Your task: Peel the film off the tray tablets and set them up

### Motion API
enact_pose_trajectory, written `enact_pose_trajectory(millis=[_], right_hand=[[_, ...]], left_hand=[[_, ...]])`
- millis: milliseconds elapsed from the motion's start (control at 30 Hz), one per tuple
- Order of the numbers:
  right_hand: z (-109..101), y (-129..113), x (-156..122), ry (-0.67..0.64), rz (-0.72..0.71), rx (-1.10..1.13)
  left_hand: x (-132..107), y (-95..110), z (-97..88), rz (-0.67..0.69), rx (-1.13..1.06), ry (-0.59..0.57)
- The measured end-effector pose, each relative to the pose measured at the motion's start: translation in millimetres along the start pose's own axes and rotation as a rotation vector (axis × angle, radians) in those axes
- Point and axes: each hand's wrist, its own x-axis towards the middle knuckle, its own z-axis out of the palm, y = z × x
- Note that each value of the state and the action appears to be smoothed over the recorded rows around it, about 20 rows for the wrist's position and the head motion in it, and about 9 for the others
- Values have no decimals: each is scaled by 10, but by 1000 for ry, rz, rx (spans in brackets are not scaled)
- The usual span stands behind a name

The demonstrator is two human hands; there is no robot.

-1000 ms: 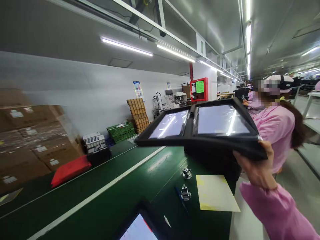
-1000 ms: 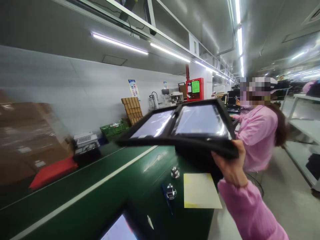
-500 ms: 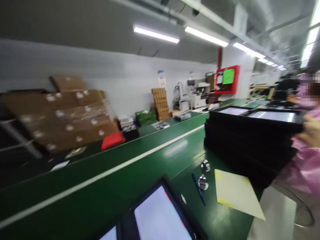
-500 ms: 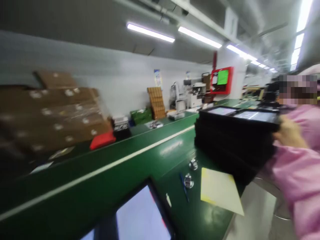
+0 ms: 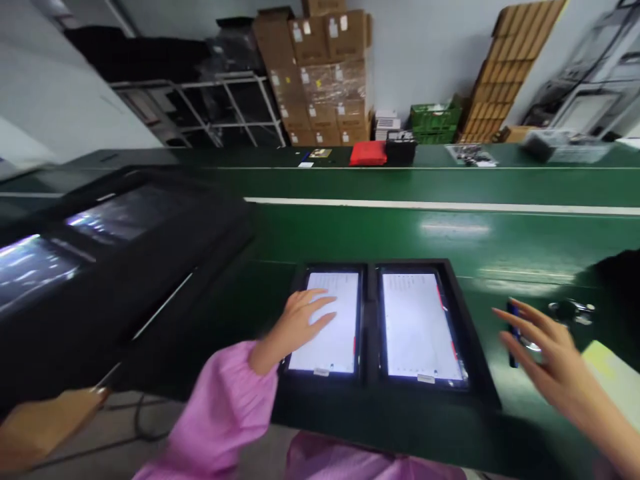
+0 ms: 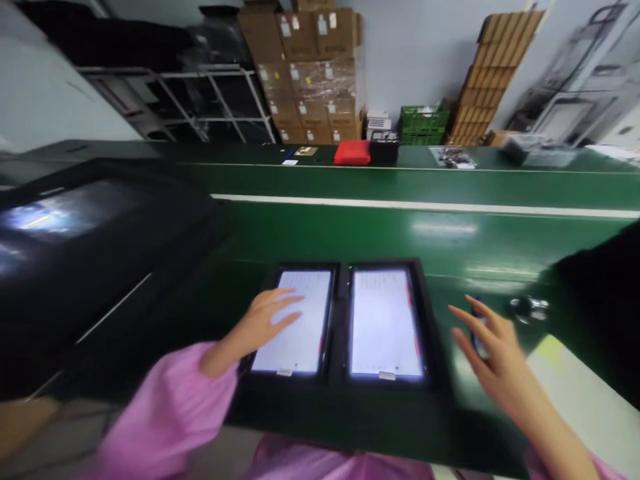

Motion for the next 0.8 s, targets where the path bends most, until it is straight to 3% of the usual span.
enact_pose_trajectory(millis=[33, 100, 167, 233, 400, 533, 633, 800], right_hand=[[161, -126, 99, 37, -84, -46], [484, -337, 253, 15, -122, -105], [731, -458, 335, -47, -65, -103], [876, -496, 354, -131, 4, -64], [983, -526, 290, -241, 59, 9], [956, -606, 273, -210, 18, 15], [891, -651, 318, -103, -77, 2], [790, -678, 448, 97, -135, -7]], left_hand=[[48, 92, 23, 14, 50, -102], [143, 257, 44, 37, 94, -247], [199, 330, 29, 49, 96, -281], [200, 290, -11, 22, 82, -234], [123, 70, -19, -107, 66, -176], [92, 93, 149, 151, 48, -190], [39, 59, 239, 266, 81, 5], [-21, -149, 233, 112, 178, 607]])
